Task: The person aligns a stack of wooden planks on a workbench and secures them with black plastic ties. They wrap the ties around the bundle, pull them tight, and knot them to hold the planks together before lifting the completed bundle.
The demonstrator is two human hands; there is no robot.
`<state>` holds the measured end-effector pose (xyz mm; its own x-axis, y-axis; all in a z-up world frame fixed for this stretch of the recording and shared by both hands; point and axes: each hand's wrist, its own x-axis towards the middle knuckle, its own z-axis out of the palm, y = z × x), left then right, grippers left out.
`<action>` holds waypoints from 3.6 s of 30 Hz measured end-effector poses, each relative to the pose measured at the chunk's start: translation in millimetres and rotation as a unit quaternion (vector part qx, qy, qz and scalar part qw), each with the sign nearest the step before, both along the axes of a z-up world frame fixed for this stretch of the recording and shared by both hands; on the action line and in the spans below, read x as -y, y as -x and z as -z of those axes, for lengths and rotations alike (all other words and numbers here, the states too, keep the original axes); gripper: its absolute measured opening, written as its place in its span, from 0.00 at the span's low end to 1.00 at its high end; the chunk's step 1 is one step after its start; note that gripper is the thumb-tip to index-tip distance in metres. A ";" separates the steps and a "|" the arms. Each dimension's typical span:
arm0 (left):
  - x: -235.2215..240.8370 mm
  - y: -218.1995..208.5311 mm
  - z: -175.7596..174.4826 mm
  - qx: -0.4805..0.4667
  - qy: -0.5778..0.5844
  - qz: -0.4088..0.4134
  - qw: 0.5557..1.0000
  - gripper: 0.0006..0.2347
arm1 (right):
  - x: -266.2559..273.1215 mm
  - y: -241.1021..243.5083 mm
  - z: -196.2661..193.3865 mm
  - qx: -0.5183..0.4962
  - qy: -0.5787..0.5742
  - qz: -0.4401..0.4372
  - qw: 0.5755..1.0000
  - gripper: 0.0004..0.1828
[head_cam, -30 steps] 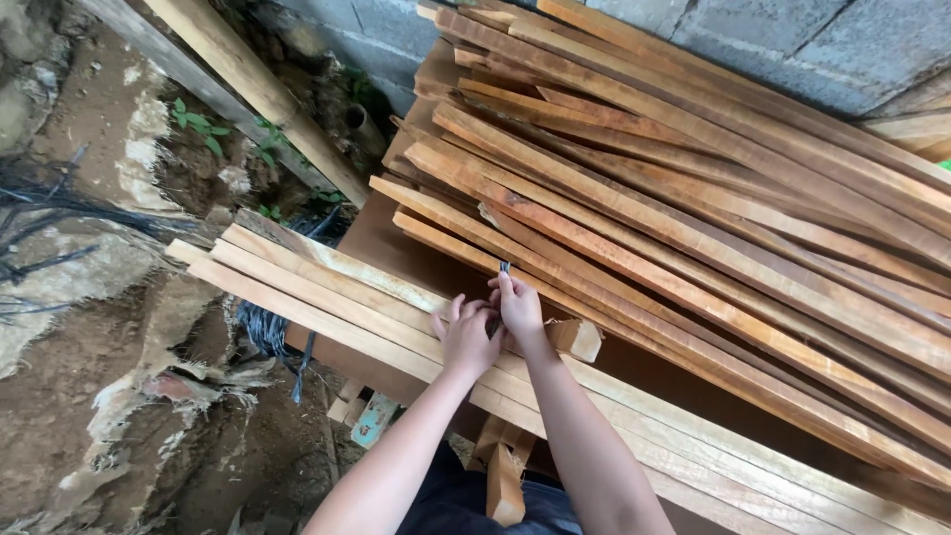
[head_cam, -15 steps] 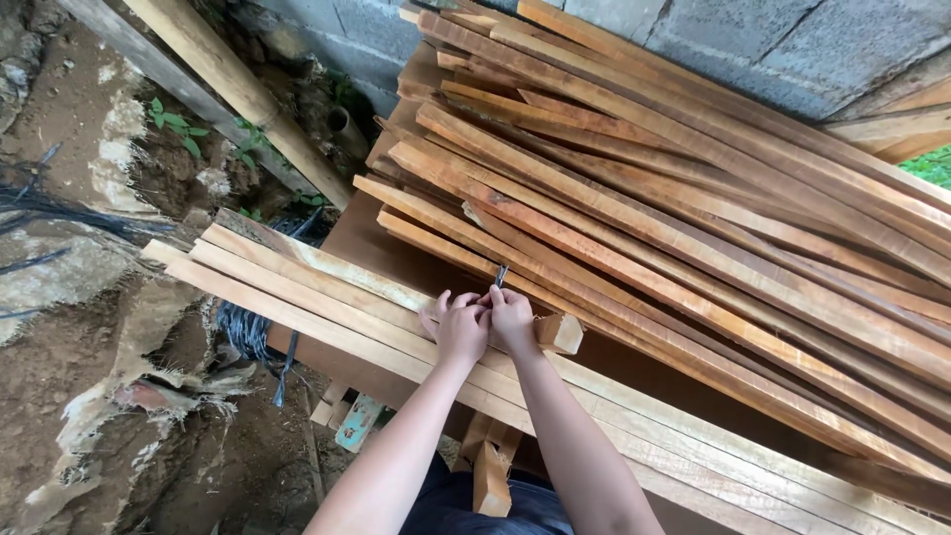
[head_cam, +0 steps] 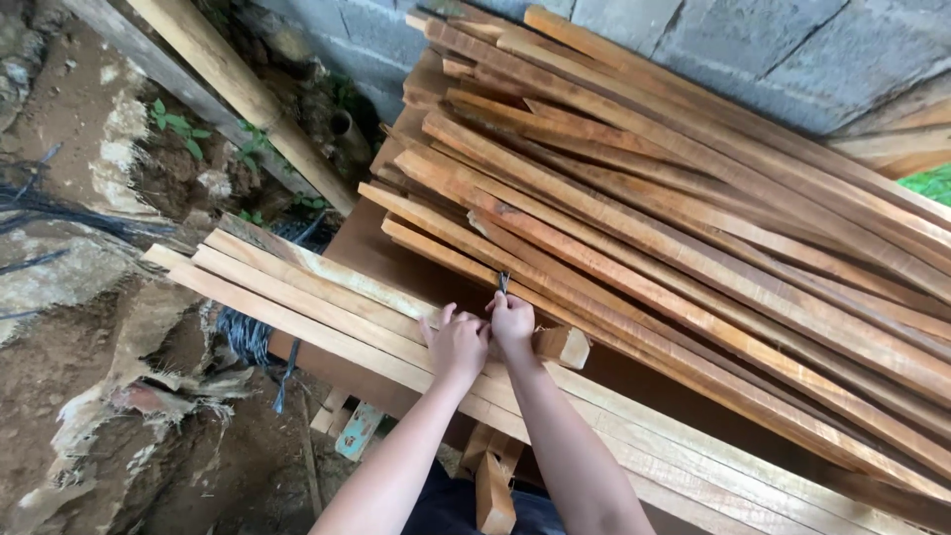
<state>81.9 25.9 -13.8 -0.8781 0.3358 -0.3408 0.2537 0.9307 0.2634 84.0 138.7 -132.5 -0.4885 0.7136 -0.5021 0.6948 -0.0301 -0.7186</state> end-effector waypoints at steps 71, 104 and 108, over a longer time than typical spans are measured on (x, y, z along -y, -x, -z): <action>358.9 64.3 143.7 0.164 -0.016 -0.349 0.923 0.25 | 231.0 42.5 -118.1 0.000 -0.049 -0.707 0.706 0.28; 180.7 -36.8 -47.4 -0.042 -0.347 0.141 0.926 0.07 | 54.7 -113.5 -235.9 0.058 -0.181 -0.416 0.889 0.12; 117.9 -64.2 -43.0 -0.086 -0.301 0.177 0.933 0.17 | -34.0 -217.0 -143.0 0.110 -0.175 -0.280 0.937 0.12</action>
<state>146.1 -92.0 29.1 -0.6995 0.7010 0.1386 0.6042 0.4767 0.6384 300.9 172.7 10.5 -0.7480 0.5158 -0.4178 0.6636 0.5946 -0.4540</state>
